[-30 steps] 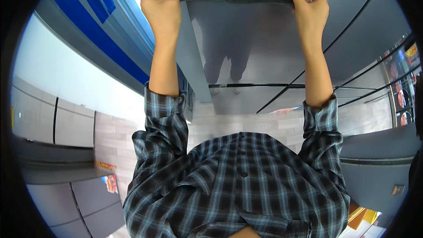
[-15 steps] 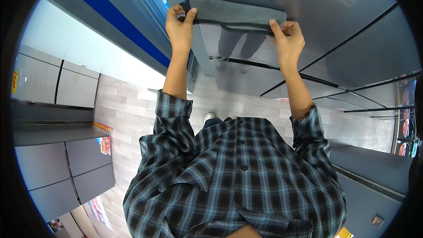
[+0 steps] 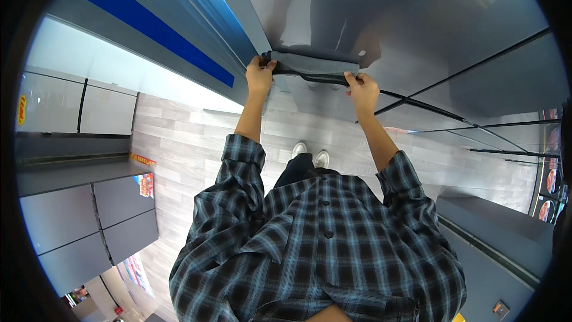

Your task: The person wipes the front surfaces of two refrigerators in a retail showroom using a small cloth. They clean the white refrigerator first, then move to a dark gray refrigerator, wiping both doors and edges.

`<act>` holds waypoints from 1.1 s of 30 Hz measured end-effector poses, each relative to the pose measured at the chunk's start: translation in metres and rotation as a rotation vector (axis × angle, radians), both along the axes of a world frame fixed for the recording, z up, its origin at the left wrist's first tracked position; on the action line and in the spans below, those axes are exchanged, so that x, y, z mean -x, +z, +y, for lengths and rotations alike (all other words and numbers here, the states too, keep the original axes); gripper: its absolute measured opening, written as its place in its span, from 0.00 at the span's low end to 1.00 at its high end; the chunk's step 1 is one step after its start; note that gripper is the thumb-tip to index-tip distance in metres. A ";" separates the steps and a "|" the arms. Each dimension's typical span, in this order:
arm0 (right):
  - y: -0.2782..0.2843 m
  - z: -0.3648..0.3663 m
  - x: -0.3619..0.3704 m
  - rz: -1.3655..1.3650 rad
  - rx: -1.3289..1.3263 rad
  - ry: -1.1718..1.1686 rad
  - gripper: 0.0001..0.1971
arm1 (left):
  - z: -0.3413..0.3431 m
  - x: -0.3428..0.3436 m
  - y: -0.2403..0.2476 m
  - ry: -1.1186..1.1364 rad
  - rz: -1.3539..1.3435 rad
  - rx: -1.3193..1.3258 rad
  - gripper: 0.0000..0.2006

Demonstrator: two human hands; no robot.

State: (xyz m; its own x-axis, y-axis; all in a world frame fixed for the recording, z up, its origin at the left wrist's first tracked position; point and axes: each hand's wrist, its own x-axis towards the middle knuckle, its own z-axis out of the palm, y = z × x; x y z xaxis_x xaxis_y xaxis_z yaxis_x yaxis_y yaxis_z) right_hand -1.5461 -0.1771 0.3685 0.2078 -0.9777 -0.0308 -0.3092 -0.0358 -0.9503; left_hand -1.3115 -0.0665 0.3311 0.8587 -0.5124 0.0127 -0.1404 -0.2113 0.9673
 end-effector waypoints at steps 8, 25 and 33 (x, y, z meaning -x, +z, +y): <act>-0.046 0.006 0.005 0.064 -0.083 -0.008 0.14 | 0.008 0.006 -0.020 -0.062 0.032 -0.133 0.12; -0.060 -0.011 0.062 0.020 -0.249 -0.074 0.11 | 0.000 0.057 -0.029 -0.155 -0.010 -0.199 0.12; -0.059 -0.034 0.102 -0.055 -0.248 -0.147 0.10 | -0.026 0.091 -0.061 -0.188 0.155 -0.018 0.14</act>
